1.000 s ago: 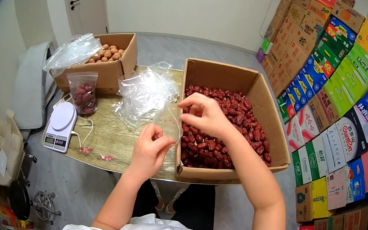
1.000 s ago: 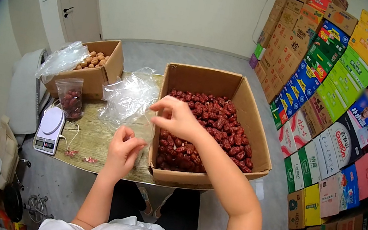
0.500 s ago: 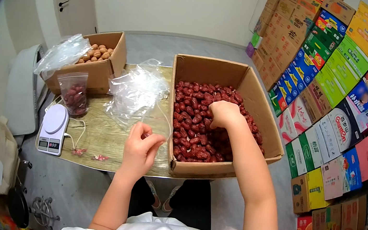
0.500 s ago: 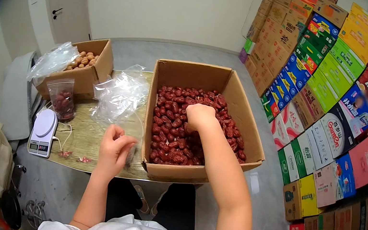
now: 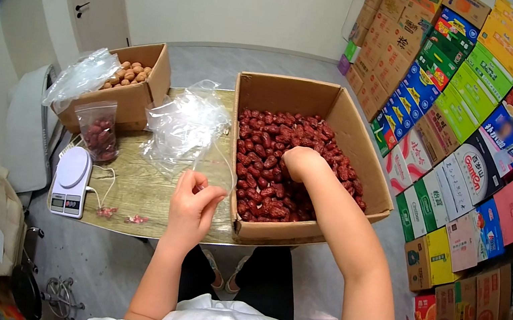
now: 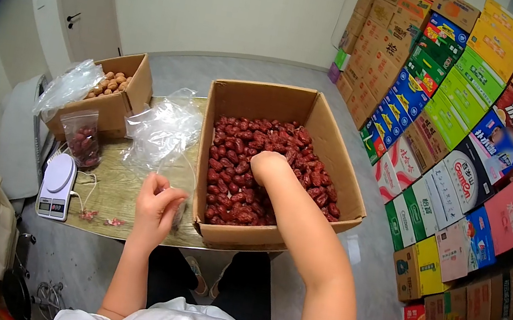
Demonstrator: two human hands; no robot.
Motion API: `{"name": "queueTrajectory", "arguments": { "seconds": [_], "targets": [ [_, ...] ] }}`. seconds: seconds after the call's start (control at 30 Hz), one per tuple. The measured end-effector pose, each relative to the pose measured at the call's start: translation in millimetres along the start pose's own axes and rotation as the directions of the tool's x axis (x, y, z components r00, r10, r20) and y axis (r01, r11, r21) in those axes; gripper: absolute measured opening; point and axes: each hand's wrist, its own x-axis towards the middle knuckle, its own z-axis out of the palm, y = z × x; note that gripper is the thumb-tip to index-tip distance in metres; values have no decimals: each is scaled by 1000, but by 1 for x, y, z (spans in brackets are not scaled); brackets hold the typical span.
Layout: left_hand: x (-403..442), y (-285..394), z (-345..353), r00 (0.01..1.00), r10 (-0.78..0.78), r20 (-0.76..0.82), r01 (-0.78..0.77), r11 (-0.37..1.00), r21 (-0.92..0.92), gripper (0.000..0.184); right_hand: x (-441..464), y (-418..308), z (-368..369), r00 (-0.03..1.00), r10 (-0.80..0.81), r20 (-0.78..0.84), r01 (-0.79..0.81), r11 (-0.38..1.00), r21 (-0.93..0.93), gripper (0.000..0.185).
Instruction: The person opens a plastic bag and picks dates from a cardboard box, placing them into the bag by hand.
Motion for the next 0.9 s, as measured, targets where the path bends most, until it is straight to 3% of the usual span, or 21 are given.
{"name": "queueTrajectory", "arguments": {
  "seconds": [0.37,0.6,0.8,0.9],
  "targets": [
    [-2,-2,1,1000,-1,6,1,1000,7,15,7,1,7,988,119,-98,-116,993,36,38],
    [-2,0,0,1000,-10,11,10,1000,12,15,7,-2,7,991,122,-58,-122,993,5,32],
    [-2,-1,0,1000,-15,13,15,1000,9,16,11,-1,8,972,225,-62,-223,974,38,36],
    [-2,-3,0,1000,-18,4,18,1000,11,16,-4,2,0,962,175,-210,-158,983,95,34]
  ]
}}
